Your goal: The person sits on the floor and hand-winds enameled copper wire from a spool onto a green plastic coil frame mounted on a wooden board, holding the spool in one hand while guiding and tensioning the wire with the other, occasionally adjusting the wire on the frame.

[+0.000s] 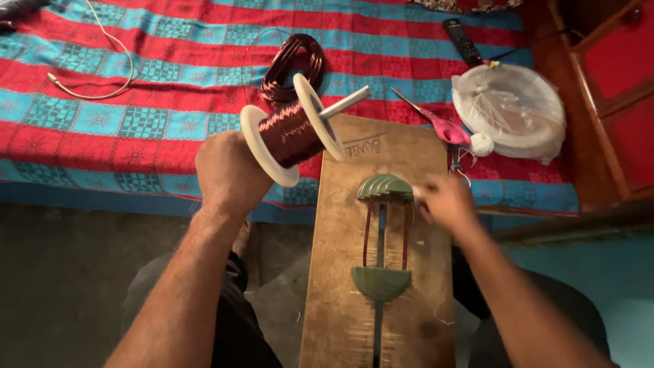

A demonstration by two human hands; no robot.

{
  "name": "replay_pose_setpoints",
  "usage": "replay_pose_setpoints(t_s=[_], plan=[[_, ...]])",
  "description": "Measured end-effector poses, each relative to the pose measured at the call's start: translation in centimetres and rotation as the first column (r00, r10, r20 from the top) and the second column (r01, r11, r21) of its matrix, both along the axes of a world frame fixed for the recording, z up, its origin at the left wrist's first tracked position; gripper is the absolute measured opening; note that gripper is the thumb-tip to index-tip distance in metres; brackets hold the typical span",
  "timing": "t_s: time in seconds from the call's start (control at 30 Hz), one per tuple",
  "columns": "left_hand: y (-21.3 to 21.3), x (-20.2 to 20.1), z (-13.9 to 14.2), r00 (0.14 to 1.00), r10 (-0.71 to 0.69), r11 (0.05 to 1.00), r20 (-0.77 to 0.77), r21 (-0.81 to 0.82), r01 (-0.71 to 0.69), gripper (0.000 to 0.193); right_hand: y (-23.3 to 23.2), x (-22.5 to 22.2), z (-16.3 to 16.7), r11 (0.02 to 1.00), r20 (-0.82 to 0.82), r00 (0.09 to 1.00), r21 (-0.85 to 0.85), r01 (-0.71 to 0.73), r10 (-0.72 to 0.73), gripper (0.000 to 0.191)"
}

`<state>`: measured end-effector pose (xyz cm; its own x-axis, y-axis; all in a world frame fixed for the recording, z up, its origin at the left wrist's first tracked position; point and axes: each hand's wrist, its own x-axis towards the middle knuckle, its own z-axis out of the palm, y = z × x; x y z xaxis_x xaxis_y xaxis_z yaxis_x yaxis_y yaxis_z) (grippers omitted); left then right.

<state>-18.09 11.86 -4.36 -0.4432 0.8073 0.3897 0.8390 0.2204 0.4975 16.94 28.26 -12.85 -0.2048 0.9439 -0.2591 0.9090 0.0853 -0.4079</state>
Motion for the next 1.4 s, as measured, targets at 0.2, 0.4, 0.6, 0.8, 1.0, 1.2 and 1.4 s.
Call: replay_pose_setpoints(t_s=[0.2,0.4,0.6,0.8,1.0,1.2,1.4], plan=[[0.2,0.0,0.6,0.998,0.011,0.999,0.061,0.052,-0.015,0.036,-2.0,-10.9,3.2,0.846,-0.023,0.901,0.355,-0.398,0.433,0.012],[-0.5,-0.2,1.0,0.999,-0.033,0.999,-0.029,-0.019,0.032,0.035,-19.1,-7.6,1.1,0.746,0.002,0.814,0.4,-0.533,0.581,0.012],[-0.3,0.3,0.4,0.992,-0.111,0.983,-0.058,-0.151,0.101,0.025,-24.4,1.2,-5.0,0.866,-0.23,0.893,0.424,-0.266,0.386,0.026],[-0.3,-0.1,0.3,0.996,-0.088,0.996,-0.004,0.025,0.088,0.03,-11.1,7.3,-4.1,0.984,0.184,0.973,-0.085,0.16,-0.142,0.032],[-0.2,0.1,0.4,0.994,-0.094,0.992,-0.056,0.075,0.098,0.032,2.6,-4.9,2.4,0.942,0.136,0.965,0.224,-0.249,0.223,0.028],[-0.2,-0.4,0.6,0.999,-0.039,0.998,-0.013,0.053,0.039,0.034,-8.3,-10.7,4.0,0.654,0.179,0.741,0.367,-0.661,0.648,0.005],[-0.7,0.3,0.4,0.981,-0.143,0.99,-0.128,-0.03,0.14,0.03,-21.8,-4.2,-0.2,0.922,-0.104,0.916,0.02,-0.388,0.388,0.005]])
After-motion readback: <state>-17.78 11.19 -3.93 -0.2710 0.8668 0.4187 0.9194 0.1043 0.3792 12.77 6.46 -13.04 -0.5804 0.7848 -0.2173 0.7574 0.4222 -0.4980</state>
